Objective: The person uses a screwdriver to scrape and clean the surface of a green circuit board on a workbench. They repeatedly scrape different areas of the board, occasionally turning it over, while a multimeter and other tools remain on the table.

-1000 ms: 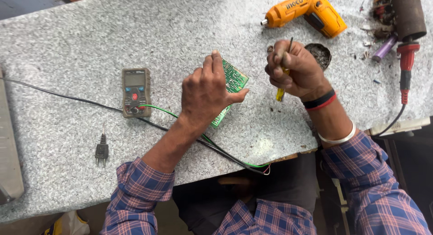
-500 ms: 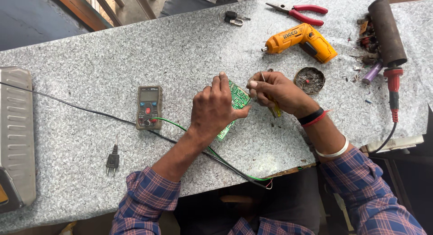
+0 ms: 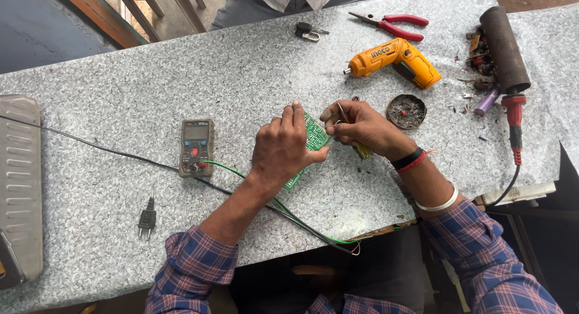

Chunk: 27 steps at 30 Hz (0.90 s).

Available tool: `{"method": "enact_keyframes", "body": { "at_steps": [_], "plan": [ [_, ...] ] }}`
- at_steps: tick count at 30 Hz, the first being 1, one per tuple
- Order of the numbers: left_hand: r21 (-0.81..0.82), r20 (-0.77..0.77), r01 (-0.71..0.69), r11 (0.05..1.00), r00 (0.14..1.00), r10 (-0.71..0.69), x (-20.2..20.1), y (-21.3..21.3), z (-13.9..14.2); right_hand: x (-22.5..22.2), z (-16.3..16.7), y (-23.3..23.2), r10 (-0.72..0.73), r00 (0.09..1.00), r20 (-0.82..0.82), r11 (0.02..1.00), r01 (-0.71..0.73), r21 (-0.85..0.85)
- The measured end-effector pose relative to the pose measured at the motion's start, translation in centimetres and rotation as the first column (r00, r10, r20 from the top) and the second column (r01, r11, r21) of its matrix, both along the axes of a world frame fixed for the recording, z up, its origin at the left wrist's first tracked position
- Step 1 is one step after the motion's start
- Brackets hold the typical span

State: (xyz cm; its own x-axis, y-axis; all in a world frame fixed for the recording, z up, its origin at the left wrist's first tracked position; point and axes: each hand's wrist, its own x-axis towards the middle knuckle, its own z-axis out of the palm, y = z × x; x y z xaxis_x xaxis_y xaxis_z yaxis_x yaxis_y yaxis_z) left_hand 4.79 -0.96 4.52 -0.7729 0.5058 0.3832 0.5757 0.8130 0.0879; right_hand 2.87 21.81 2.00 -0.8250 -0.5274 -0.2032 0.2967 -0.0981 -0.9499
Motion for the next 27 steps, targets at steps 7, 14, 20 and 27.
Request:
{"method": "enact_keyframes", "body": {
  "at_steps": [7, 14, 20, 27],
  "plan": [
    [-0.005, 0.088, 0.109, 0.994, 0.990, -0.108, -0.6, -0.4, -0.5, 0.1, 0.1, -0.1, -0.007, 0.999, -0.048, 0.995, 0.012, 0.097],
    [0.012, 0.026, 0.105, 0.994, 0.994, -0.105, -0.5, -0.1, -0.8, 0.5, 1.0, -0.7, 0.000, 0.995, -0.101, 0.970, 0.025, 0.241],
    [0.040, 0.033, 0.127, 0.991, 0.991, -0.128, -0.3, 0.2, -0.8, 0.4, 1.4, -0.7, 0.040, 0.991, -0.124, 0.957, -0.002, 0.289],
    [0.076, -0.087, 0.158, 0.984, 0.985, -0.152, -0.1, 0.2, -1.3, 0.4, 1.4, -0.6, 0.049, 0.990, -0.132, 0.950, -0.005, 0.312]
  ]
}}
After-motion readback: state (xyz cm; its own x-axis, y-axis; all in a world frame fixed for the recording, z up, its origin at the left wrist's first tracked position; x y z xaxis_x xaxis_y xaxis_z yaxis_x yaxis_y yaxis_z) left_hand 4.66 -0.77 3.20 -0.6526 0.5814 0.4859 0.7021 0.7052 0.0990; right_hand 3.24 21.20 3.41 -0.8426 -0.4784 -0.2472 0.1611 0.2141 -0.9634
